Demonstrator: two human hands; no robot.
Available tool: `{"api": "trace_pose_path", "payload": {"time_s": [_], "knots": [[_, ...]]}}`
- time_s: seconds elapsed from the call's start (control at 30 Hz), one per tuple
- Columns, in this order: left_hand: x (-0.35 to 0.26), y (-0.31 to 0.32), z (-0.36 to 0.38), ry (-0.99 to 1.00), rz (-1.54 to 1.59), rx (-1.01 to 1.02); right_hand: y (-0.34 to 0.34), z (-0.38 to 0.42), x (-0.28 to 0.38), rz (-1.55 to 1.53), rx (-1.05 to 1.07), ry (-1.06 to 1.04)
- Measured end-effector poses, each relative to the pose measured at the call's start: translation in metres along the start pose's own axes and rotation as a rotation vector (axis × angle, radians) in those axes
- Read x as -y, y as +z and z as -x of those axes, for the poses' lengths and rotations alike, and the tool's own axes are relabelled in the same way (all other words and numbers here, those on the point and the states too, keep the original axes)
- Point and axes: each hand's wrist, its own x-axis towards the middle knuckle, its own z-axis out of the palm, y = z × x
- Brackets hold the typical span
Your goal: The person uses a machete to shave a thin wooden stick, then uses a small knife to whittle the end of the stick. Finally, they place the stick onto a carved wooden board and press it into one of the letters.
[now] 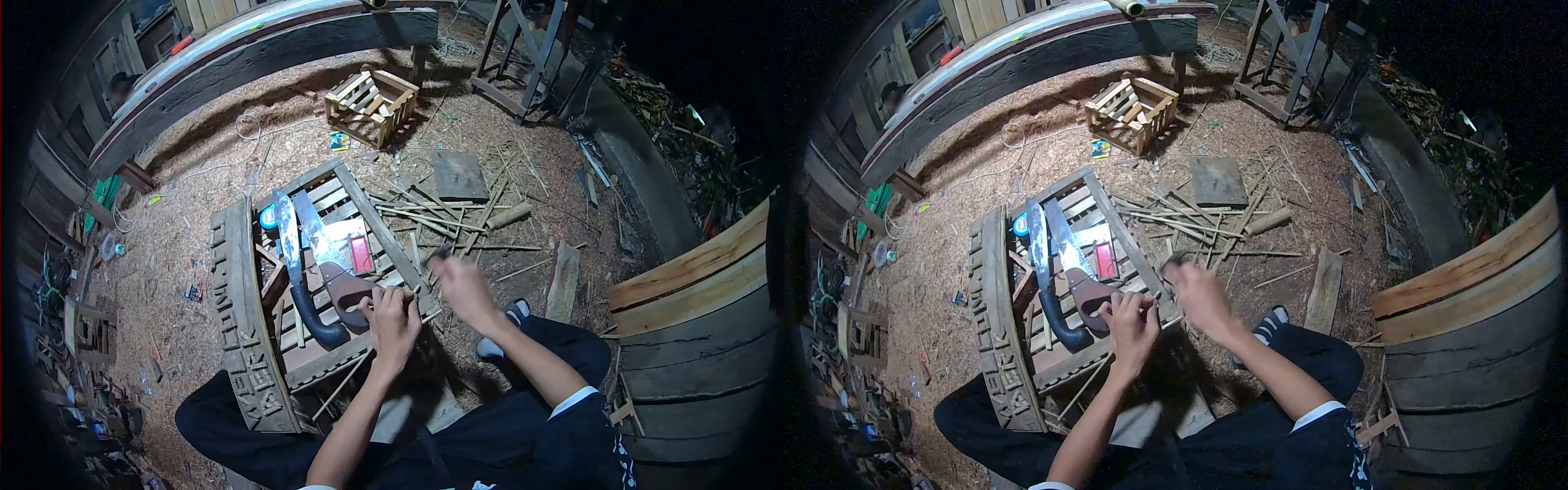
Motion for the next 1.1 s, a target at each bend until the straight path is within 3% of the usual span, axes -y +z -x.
{"api": "trace_pose_path", "payload": {"time_s": [0.03,0.13,0.17,0.27,0.4,0.43,0.53,0.67,0.7,0.8,0.87,0.93,1.0,1.03,1.1], "knots": [[0.0,0.0,-0.002,0.0,0.001,0.004,0.006,0.009,0.0,0.138,0.093,-0.134],[0.001,-0.001,-0.003,0.006,0.024,0.0,-0.003,0.001,-0.001,0.072,0.108,-0.155],[0.002,-0.001,-0.002,0.004,0.023,0.004,-0.002,-0.002,0.0,0.016,-0.033,-0.144],[-0.001,-0.003,-0.003,-0.006,0.026,0.014,0.01,0.011,-0.001,0.078,0.118,-0.12],[0.001,-0.003,-0.004,0.007,0.029,-0.002,-0.005,0.006,0.012,-0.047,0.054,-0.087],[0.001,-0.002,-0.003,0.002,0.037,0.003,-0.003,0.003,0.01,-0.109,-0.042,0.026],[0.001,-0.002,-0.001,-0.016,0.026,0.033,0.023,0.017,-0.014,0.026,0.047,-0.105],[0.001,-0.001,-0.003,0.003,-0.031,0.036,-0.004,0.006,0.008,-0.054,0.031,-0.066],[0.001,0.001,-0.003,0.002,-0.032,0.034,-0.007,-0.001,0.008,-0.044,0.001,0.035],[0.001,0.0,-0.003,0.055,-0.167,-0.021,-0.016,-0.008,0.008,-0.096,-0.083,-0.014],[0.001,-0.004,-0.004,-0.022,0.011,0.027,-0.009,-0.01,0.006,-0.073,-0.068,-0.065],[-0.011,-0.023,-0.012,-0.025,0.046,-0.007,0.005,-0.016,0.008,-0.113,-0.114,-0.3],[-0.017,-0.039,-0.016,-0.22,0.411,-0.004,0.003,-0.015,0.024,-0.13,-0.036,-0.309],[-0.019,-0.048,-0.019,-0.113,0.443,-0.093,0.003,-0.014,0.033,-0.102,-0.013,-0.353],[-0.018,-0.068,-0.02,-0.154,0.463,-0.089,0.008,-0.018,0.046,-0.077,0.022,-0.449]]}}
